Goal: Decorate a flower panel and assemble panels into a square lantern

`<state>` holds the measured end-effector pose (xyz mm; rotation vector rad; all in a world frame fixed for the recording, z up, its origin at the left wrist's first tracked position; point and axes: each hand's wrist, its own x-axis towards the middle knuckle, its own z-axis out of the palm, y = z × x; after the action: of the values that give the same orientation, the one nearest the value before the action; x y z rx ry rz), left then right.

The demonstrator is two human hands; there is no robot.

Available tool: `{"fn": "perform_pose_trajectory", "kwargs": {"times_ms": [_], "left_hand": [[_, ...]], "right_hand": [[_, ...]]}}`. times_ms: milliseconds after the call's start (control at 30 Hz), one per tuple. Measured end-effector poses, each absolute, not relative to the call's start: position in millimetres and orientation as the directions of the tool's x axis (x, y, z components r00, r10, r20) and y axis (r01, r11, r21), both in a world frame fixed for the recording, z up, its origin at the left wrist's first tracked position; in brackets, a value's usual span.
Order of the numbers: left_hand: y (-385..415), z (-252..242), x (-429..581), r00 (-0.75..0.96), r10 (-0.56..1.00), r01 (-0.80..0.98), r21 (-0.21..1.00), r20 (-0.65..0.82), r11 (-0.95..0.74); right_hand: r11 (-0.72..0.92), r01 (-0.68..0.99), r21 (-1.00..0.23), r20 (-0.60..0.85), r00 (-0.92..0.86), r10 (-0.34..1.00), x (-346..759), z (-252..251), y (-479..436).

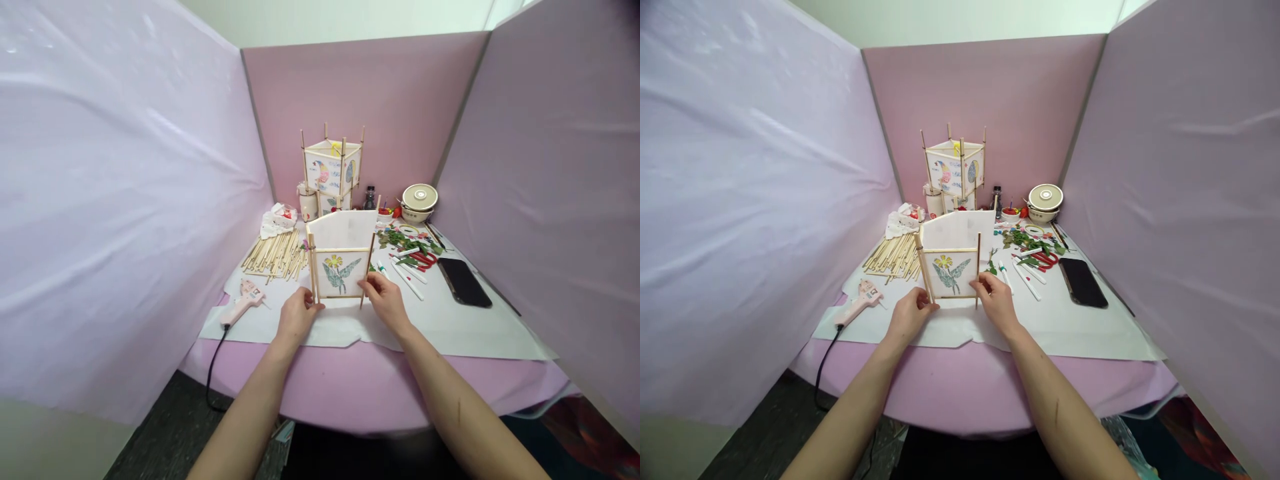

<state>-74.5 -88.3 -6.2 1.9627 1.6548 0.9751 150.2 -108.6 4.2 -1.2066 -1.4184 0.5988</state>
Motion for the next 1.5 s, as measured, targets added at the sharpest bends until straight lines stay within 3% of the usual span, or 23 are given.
{"fn": "perform_pose_trajectory", "kwargs": {"times_ms": [200, 433, 767, 967, 1200, 1367, 1500], "left_hand": [[-92.7, -11.9, -64.6, 0.015, 0.974, 0.71, 0.683, 0.226, -0.17], [-95.9, -13.0, -54.3, 0.014, 0.987, 0.618, 0.774, 0.163, -0.137], [-83.7, -10.2, -52.1, 0.196, 0.98, 0.478, 0.871, 0.016, -0.11], [-75.3, -11.3, -49.0, 0.4, 0.91, 0.358, 0.933, -0.11, -0.045], [-73.4, -0.7, -31.5, 0.494, 0.845, 0.321, 0.946, -0.207, 0.045], [-83.2, 3.8, -10.5, 0.533, 0.807, 0.326, 0.942, -0.253, 0.08], [-90.9, 1.4, 2.2, 0.484, 0.857, 0.364, 0.931, -0.176, -0.014]], "right_hand": [[0.345, 0.384, -0.856, 0.416, 0.115, 0.902, 152.7, -1.0, -106.4], [0.313, 0.362, -0.878, 0.389, 0.156, 0.908, 160.3, -11.1, -97.2], [0.298, 0.249, -0.922, 0.36, 0.262, 0.895, 168.3, -26.3, -79.8], [0.303, 0.183, -0.935, 0.347, 0.305, 0.887, 173.0, -26.7, -74.0], [0.309, 0.135, -0.941, 0.337, 0.33, 0.882, 181.0, -27.2, -59.4], [0.296, 0.12, -0.948, 0.319, 0.286, 0.904, 189.4, -24.4, -51.5], [0.256, 0.188, -0.948, 0.287, 0.158, 0.945, 213.5, -14.8, -50.5]]}}
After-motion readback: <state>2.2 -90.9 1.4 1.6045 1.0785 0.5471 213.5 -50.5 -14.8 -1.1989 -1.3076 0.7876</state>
